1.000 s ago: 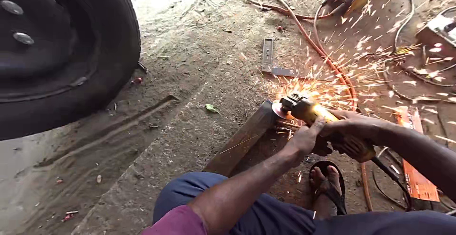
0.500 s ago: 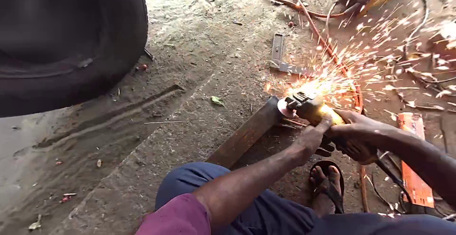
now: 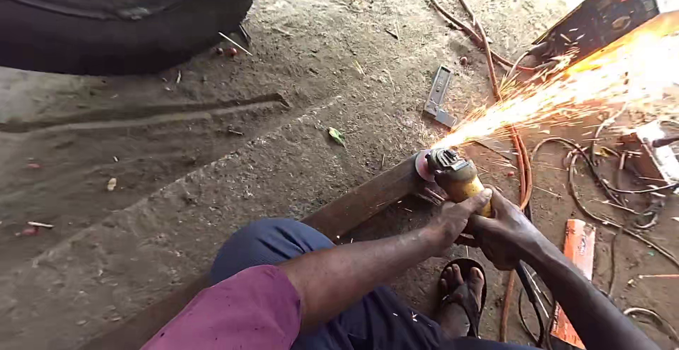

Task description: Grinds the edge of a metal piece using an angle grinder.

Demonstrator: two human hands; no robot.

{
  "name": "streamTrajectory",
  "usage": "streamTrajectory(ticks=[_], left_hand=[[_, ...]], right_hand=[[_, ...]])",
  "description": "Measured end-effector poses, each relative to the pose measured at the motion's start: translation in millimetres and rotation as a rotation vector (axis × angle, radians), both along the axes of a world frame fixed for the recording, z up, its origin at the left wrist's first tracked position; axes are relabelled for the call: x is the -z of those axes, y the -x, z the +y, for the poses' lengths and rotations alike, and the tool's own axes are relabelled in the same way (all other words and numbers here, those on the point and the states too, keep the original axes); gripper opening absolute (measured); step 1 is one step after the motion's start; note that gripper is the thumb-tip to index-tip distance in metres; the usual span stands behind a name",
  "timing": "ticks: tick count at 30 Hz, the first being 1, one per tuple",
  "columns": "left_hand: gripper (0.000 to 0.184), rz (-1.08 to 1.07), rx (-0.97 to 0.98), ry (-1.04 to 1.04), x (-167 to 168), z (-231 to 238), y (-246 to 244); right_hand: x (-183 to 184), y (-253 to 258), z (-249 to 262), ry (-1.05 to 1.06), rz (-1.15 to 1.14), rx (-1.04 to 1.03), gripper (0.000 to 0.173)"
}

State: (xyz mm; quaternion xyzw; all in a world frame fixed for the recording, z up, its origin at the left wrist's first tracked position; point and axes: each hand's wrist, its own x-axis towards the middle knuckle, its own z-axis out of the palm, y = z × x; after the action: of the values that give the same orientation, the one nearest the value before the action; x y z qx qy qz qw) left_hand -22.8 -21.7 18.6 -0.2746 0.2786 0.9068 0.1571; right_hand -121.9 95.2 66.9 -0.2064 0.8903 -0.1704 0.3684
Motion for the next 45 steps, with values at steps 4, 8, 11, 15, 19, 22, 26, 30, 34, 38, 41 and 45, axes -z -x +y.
streamTrajectory(ticks=[4, 8, 11, 15, 19, 22, 26, 30, 34, 38, 41, 45], left_hand=[[0.072, 0.045, 0.005, -0.039, 4.7, 0.6, 2.1], [0.071, 0.035, -0.001, -0.051, 0.4, 3.6, 1.6], [0.071, 0.051, -0.021, -0.032, 3.5, -9.9, 6.8], [0.073, 0.088, -0.006, -0.082, -1.3, -8.4, 5.9], [0.074, 0.078, 0.015, -0.079, -3.6, -7.9, 7.1], [0.074, 0.074, 0.011, -0.067, -3.0, -12.7, 7.4], [0.074, 0.086, 0.017, -0.085, -5.3, -10.8, 8.6], [0.074, 0.090, 0.020, -0.067, -3.0, -15.6, 10.7], [0.075, 0.102, 0.025, -0.073, -6.8, -8.1, 7.9], [0.075, 0.111, 0.038, -0.041, -2.5, -14.8, 14.6], [0.075, 0.105, 0.041, -0.054, -7.5, -15.2, 12.0], [0.075, 0.116, 0.049, -0.057, -10.2, -11.4, 9.1]], right_hand=[[-8.6, -0.9, -2.3, -0.030, 0.000, 0.006, 0.070], [-14.6, -0.8, -1.7, -0.067, -0.006, 0.013, 0.071], [-16.5, 1.8, -21.8, -0.077, 0.018, 0.002, 0.068], [-26.1, 7.7, -19.6, -0.114, 0.009, -0.044, 0.067], [-32.4, 9.3, -20.7, -0.153, 0.028, -0.057, 0.065], [-32.0, 7.7, -26.8, -0.132, 0.043, -0.058, 0.065], [-37.5, 11.1, -25.7, -0.146, 0.029, -0.073, 0.064], [-33.2, 13.2, -27.1, -0.115, 0.034, -0.086, 0.058], [-36.7, 18.0, -17.6, -0.147, 0.040, -0.119, 0.059], [-33.6, 20.6, -23.6, -0.122, 0.040, -0.104, 0.059], [-36.3, 20.1, -23.4, -0.122, 0.020, -0.089, 0.059], [-46.2, 16.0, -25.2, -0.158, 0.008, -0.102, 0.060]])
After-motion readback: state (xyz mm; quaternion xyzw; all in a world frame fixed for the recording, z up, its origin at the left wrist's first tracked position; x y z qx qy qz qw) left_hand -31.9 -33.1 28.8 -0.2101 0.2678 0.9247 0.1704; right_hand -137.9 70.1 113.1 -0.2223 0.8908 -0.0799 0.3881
